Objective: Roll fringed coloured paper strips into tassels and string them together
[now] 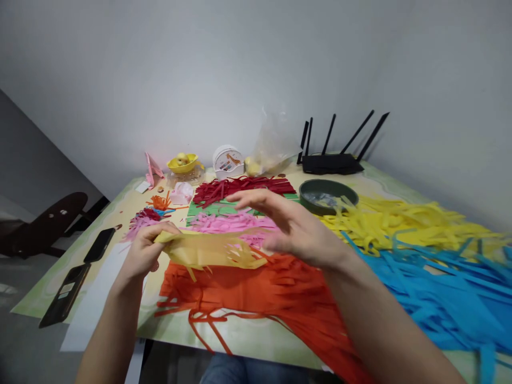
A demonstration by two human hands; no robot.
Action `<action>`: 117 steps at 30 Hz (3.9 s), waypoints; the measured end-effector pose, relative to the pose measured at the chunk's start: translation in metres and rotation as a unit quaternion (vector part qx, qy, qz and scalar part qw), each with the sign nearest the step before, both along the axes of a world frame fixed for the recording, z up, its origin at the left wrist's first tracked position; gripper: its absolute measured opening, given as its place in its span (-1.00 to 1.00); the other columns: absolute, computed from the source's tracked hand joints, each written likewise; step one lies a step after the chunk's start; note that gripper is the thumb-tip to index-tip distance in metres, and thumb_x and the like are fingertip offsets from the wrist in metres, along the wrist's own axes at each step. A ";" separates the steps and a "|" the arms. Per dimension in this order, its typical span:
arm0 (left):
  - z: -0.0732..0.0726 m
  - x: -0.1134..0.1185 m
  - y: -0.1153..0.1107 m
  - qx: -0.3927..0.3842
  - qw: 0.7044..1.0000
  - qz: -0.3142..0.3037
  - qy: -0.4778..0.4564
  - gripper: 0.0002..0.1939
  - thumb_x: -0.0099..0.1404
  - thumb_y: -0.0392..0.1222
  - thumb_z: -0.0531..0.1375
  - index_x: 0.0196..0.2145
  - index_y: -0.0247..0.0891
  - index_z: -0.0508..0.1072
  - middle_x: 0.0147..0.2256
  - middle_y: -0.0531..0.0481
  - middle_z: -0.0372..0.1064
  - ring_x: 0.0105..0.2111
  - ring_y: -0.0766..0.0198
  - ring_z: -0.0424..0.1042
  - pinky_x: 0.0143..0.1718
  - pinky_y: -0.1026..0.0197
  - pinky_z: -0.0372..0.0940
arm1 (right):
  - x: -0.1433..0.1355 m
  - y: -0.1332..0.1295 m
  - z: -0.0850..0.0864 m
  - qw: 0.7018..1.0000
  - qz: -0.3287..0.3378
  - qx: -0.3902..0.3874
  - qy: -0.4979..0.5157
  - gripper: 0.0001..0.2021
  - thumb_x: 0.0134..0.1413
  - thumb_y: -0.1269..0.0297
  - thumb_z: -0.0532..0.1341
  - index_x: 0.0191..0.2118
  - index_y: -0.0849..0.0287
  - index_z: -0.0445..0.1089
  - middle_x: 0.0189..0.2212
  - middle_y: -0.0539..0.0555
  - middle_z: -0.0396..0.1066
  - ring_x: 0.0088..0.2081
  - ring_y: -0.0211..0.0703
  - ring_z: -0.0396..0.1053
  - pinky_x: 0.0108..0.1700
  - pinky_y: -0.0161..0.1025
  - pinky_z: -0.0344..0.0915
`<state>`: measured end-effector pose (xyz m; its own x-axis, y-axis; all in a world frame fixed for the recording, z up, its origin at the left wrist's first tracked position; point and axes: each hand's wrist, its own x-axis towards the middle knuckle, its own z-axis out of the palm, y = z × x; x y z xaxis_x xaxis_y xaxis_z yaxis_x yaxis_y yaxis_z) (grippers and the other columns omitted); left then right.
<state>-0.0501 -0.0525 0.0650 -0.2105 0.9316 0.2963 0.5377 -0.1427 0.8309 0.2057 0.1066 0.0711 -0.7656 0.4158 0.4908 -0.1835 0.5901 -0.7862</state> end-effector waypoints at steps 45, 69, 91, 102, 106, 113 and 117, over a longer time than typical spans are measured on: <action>0.005 0.027 0.014 -0.095 0.994 -0.054 0.024 -0.72 0.22 -0.04 0.21 -0.48 -0.32 0.39 -0.52 0.09 0.24 -0.52 0.37 0.28 -0.47 0.34 0.16 | -0.013 -0.023 -0.008 0.966 -0.113 0.071 -0.220 -0.71 0.10 0.07 0.14 -0.45 0.20 0.38 -0.53 0.00 0.37 -0.49 -0.24 0.28 -0.45 -0.34 0.14; -0.022 0.032 -0.014 0.023 0.957 -0.120 -0.263 -0.84 0.18 -0.34 0.21 -0.45 -0.22 0.60 -0.51 0.00 0.36 -0.52 0.38 0.29 -0.50 0.34 0.13 | 0.007 -0.040 -0.032 0.992 -0.021 -0.118 0.043 -0.76 -0.05 0.54 0.18 -0.40 0.10 0.56 -0.52 -0.01 0.46 -0.53 -0.33 0.34 -0.48 -0.42 0.25; -0.011 0.044 -0.014 0.027 0.997 0.014 0.076 -0.77 0.24 -0.23 0.21 -0.13 -0.24 0.36 -0.28 -0.02 0.37 -0.32 0.29 0.35 -0.30 0.29 0.21 | 0.014 -0.049 -0.031 0.972 -0.170 0.142 -0.073 -0.68 0.16 0.29 0.17 0.05 0.10 0.34 -0.10 0.11 0.50 -0.17 -0.13 0.46 -0.16 -0.27 0.33; -0.015 0.043 -0.009 -0.101 0.966 -0.105 -0.214 -0.83 0.27 -0.13 0.19 -0.30 -0.26 0.28 -0.49 0.02 0.45 -0.49 0.24 0.49 -0.38 0.20 0.37 | 0.010 -0.049 -0.029 0.983 -0.103 -0.130 -0.081 -0.82 0.11 0.15 0.22 -0.38 0.16 0.36 -0.53 0.00 0.44 -0.48 -0.24 0.40 -0.42 -0.34 0.33; -0.022 0.042 -0.009 -0.070 0.957 -0.084 -0.270 -0.81 0.22 -0.17 0.24 -0.26 -0.35 0.48 -0.48 -0.05 0.48 -0.54 0.29 0.46 -0.40 0.23 0.37 | 0.008 -0.051 -0.037 0.975 -0.076 -0.205 -0.022 -0.82 0.09 0.17 0.24 -0.29 0.18 0.47 -0.50 0.05 0.51 -0.47 -0.22 0.47 -0.39 -0.32 0.41; -0.027 0.043 -0.008 -0.018 0.946 -0.080 -0.314 -0.89 0.15 -0.25 0.26 -0.42 -0.34 0.58 -0.52 -0.08 0.47 -0.55 0.31 0.42 -0.43 0.24 0.34 | 0.001 -0.050 -0.049 0.970 -0.045 -0.230 0.062 -0.87 0.03 0.24 0.27 -0.38 0.14 0.55 -0.53 0.06 0.52 -0.50 -0.23 0.45 -0.44 -0.33 0.41; -0.029 0.040 -0.011 0.022 0.966 -0.107 -0.234 -0.87 0.19 -0.22 0.25 -0.40 -0.33 0.57 -0.53 -0.08 0.44 -0.42 0.22 0.44 -0.31 0.19 0.34 | 0.000 -0.050 -0.053 0.972 -0.035 -0.224 0.066 -0.85 0.07 0.26 0.23 -0.40 0.18 0.51 -0.52 0.07 0.50 -0.50 -0.23 0.44 -0.45 -0.33 0.39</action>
